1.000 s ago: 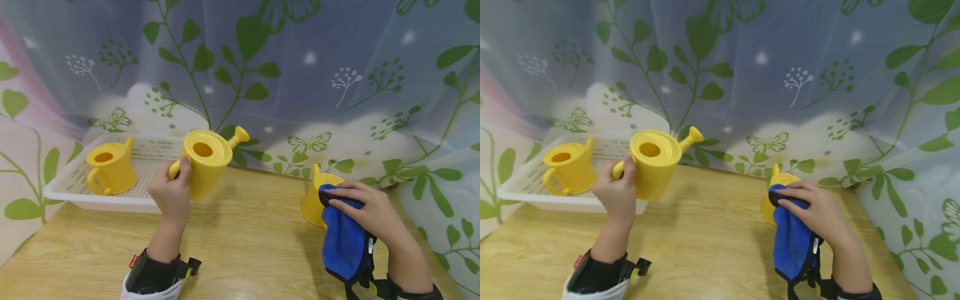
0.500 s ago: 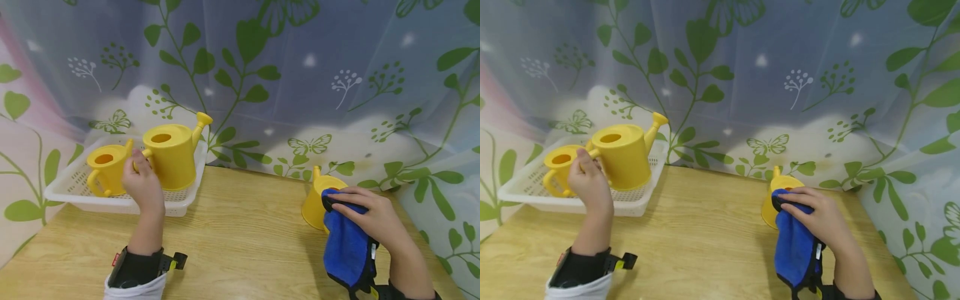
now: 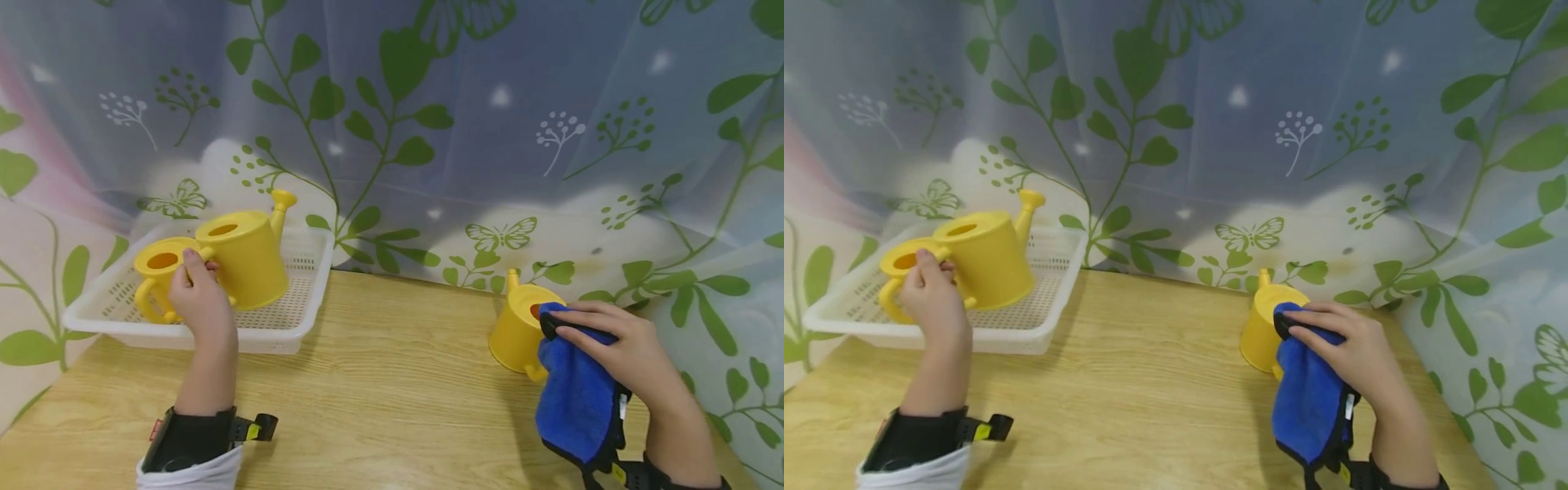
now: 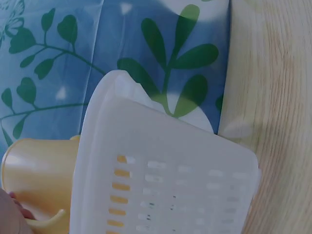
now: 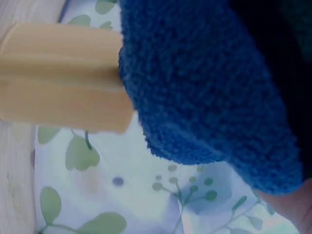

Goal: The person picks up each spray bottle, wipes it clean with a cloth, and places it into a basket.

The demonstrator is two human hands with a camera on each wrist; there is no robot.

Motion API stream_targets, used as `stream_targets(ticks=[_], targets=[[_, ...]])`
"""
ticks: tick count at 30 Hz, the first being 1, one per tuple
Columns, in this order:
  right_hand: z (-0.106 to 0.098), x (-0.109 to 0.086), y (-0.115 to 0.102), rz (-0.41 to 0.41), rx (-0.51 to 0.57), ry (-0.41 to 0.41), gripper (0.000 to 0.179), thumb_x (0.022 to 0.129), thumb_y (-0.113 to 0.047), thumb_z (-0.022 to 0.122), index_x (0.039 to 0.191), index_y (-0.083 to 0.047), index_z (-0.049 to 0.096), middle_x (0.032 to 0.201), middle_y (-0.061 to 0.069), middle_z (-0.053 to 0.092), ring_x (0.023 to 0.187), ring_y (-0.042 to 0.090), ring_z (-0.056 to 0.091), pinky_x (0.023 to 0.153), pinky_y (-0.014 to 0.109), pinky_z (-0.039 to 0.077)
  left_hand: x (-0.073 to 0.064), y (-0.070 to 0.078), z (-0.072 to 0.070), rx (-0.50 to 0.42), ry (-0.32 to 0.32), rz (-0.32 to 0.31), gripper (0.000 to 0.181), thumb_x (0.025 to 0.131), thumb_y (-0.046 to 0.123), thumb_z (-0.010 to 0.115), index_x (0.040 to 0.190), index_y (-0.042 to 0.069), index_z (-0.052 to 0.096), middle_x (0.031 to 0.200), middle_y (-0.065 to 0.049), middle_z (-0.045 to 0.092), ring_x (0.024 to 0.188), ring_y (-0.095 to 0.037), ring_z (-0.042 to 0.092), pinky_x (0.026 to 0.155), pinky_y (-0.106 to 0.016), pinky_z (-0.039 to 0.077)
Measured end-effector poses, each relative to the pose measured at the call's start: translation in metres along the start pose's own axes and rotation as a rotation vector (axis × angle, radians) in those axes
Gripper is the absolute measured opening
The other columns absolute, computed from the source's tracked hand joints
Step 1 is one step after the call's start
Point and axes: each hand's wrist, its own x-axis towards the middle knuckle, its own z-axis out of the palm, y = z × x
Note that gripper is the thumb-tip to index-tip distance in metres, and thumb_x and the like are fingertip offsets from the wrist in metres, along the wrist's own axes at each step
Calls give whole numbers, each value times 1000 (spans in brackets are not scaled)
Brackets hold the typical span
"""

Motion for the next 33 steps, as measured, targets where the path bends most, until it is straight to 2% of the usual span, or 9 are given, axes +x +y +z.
stream_targets(ticks=[3,5,8,10,14,21,26,29,33], targets=[[-5,-2,5,-24,39,42,30,77,1,77,101,-16,77,110,-29,58,104,-20,46,85,-2,35,4,-2,-4,31,-16,-54,37,100,42,45,75,17,56,69,9,51,68,-7,42,67,-19,37],[-8,-3,9,-41,55,78,34,74,6,77,100,-15,77,109,-32,56,103,-19,48,86,-1,36,7,-2,-5,100,-48,-90,38,101,44,43,78,17,56,74,10,51,72,-6,42,71,-20,37],[-12,-3,12,-40,38,106,34,73,5,78,101,-15,77,108,-34,56,102,-20,48,88,-2,33,14,-1,-10,265,-140,-145,39,102,46,34,87,18,55,89,8,52,85,-5,45,86,-24,38],[-13,-2,13,-12,15,103,32,74,1,78,102,-16,76,108,-36,53,102,-21,46,88,-3,31,19,1,-14,409,-233,-177,42,103,47,25,97,16,53,100,4,50,93,-8,44,91,-29,38],[-14,-3,15,47,-5,76,29,78,-6,78,105,-17,76,107,-39,51,101,-22,44,88,-3,28,28,0,-22,626,-402,-167,50,104,44,12,112,9,46,109,-6,45,96,-17,42,86,-33,39],[-17,-7,20,81,-4,70,29,79,-5,77,106,-15,75,107,-40,50,101,-22,43,87,-4,28,42,-5,-28,870,-665,-105,58,105,34,7,116,-7,46,90,-8,45,81,-21,42,73,-33,38],[-20,-9,21,106,-24,59,28,80,-9,78,107,-17,75,106,-39,49,101,-23,42,86,-4,27,49,-4,-29,925,-798,-80,53,105,31,8,102,-3,48,86,-8,44,79,-21,42,71,-34,37],[-22,-9,21,117,-38,53,27,81,-11,77,107,-18,75,106,-40,49,100,-24,41,85,-3,27,55,-7,-30,925,-827,-90,51,106,29,11,100,-3,49,90,-10,48,87,-25,47,79,-36,39],[-24,-10,19,135,-63,28,26,83,-16,76,109,-21,74,107,-42,47,101,-25,38,84,-3,26,58,-7,-32,1013,-852,-86,52,106,25,11,100,-5,52,96,-14,56,91,-26,50,83,-38,39]])
